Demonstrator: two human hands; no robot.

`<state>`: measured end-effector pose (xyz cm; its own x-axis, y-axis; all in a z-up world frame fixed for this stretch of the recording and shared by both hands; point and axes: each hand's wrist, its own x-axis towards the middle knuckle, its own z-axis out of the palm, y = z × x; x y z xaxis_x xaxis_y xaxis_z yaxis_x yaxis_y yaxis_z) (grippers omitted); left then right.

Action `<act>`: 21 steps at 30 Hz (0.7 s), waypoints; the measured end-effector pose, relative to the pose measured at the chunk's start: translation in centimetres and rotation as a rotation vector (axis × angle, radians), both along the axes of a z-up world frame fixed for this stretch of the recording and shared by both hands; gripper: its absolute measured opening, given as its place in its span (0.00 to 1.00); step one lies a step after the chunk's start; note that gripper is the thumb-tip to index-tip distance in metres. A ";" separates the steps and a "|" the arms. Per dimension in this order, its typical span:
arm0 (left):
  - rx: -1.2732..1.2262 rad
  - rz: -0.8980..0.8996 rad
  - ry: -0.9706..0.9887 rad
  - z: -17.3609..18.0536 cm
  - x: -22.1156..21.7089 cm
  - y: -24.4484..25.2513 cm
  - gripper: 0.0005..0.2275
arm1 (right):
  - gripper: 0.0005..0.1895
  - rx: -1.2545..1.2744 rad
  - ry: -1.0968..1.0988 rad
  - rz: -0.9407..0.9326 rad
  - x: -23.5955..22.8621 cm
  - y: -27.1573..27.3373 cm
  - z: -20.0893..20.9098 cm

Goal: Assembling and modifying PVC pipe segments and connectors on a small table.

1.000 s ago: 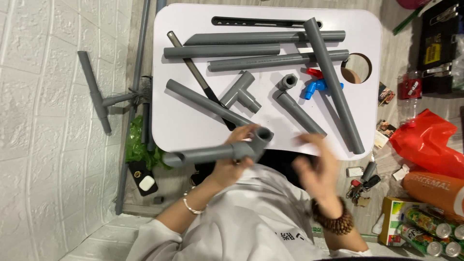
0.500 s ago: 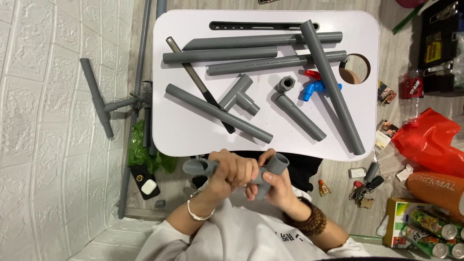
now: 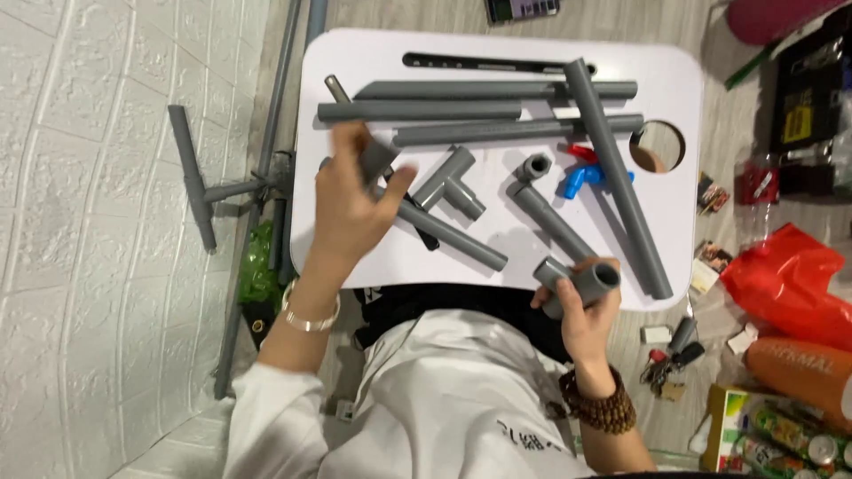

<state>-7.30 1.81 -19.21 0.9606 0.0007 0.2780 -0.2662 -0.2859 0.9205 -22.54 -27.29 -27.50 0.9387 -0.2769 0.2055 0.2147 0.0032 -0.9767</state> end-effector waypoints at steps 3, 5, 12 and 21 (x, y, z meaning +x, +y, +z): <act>0.526 -0.004 -0.244 -2.3 2.6 -1.2 0.18 | 0.10 -0.049 0.022 0.077 1.1 -0.3 -0.4; 0.873 -0.037 -0.289 -4.9 3.5 -1.2 0.17 | 0.11 -0.062 0.064 0.124 1.5 -0.3 -0.7; 0.920 -0.094 -0.274 -8.4 3.5 -1.2 0.12 | 0.13 -0.186 0.175 0.057 2.8 1.5 1.8; 0.816 -0.068 -0.458 -9.3 1.7 -4.2 0.18 | 0.17 -0.377 0.281 0.044 4.0 2.4 2.7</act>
